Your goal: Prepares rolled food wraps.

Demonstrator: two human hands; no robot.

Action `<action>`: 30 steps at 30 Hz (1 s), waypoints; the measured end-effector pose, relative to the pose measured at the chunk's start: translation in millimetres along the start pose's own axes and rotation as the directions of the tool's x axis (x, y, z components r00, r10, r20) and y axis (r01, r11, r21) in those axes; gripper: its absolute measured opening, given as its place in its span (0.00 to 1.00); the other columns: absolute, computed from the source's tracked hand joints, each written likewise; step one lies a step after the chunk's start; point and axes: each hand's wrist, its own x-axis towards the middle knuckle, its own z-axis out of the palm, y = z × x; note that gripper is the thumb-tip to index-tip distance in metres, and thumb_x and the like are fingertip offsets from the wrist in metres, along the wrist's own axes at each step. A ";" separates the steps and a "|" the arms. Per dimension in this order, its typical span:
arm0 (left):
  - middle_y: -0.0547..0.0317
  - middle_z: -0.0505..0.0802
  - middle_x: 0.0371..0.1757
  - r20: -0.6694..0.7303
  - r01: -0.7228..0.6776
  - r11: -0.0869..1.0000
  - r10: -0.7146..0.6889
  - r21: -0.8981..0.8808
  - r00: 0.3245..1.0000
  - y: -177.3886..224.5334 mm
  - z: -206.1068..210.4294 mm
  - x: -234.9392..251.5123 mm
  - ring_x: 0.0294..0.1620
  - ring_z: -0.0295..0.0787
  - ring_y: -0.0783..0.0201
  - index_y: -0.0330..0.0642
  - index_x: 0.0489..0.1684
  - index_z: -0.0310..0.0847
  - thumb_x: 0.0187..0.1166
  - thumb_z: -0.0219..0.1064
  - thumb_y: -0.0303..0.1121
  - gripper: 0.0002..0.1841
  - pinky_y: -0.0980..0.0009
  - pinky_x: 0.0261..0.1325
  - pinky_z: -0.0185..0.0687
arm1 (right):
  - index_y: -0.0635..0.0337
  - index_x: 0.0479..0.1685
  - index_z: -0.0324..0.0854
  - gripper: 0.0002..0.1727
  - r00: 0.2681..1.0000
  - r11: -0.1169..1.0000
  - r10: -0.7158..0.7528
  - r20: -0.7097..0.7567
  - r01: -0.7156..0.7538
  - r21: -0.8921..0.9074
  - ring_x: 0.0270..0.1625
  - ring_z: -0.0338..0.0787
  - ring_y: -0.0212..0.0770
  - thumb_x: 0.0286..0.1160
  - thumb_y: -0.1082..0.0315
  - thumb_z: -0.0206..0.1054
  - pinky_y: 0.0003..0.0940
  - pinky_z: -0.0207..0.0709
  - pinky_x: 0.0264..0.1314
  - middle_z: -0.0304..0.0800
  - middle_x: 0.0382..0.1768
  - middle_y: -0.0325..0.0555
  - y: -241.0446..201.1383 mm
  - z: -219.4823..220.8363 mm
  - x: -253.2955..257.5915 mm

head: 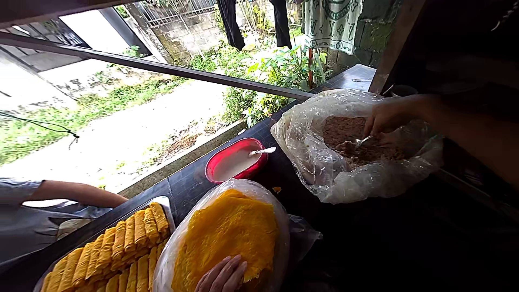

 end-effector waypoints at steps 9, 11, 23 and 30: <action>0.55 0.94 0.58 -0.010 -0.012 1.000 0.012 0.025 1.000 -2.8 0.7 2.1 0.72 0.83 0.58 0.47 0.55 0.86 0.92 0.51 0.36 0.15 0.63 0.81 0.64 | 0.66 0.50 0.90 0.12 0.977 0.982 -0.122 -0.172 0.145 0.125 0.13 0.58 0.25 0.84 0.79 0.59 0.20 0.52 0.17 0.71 0.14 0.39 -1.1 -20.0 -43.8; 0.60 0.95 0.57 -0.056 -0.044 0.996 0.048 0.073 0.997 -3.7 2.4 5.5 0.69 0.85 0.61 0.50 0.55 0.86 0.91 0.51 0.32 0.14 0.64 0.79 0.68 | 0.62 0.51 0.93 0.12 0.936 0.960 -0.257 -0.240 0.276 0.047 0.11 0.62 0.26 0.85 0.75 0.61 0.20 0.56 0.15 0.75 0.13 0.40 -1.1 -27.8 -61.7; 0.57 0.95 0.57 -0.060 -0.140 0.980 0.150 0.144 0.987 -0.7 -11.1 -8.9 0.67 0.89 0.59 0.47 0.55 0.84 0.88 0.58 0.29 0.09 0.66 0.75 0.78 | 0.46 0.56 0.93 0.15 0.542 0.553 -0.832 -0.120 0.829 -0.083 0.20 0.74 0.25 0.78 0.71 0.65 0.28 0.70 0.24 0.84 0.20 0.31 -130.8 156.3 -93.1; 0.57 0.96 0.56 -0.126 -0.137 0.983 0.152 0.121 0.980 -2.4 -5.0 -14.7 0.67 0.89 0.58 0.46 0.52 0.87 0.86 0.58 0.26 0.10 0.64 0.76 0.77 | 0.46 0.69 0.89 0.27 0.028 0.362 -0.850 -0.527 0.757 -0.544 0.25 0.86 0.52 0.75 0.76 0.56 0.45 0.78 0.23 0.84 0.26 0.51 -116.2 292.8 -39.5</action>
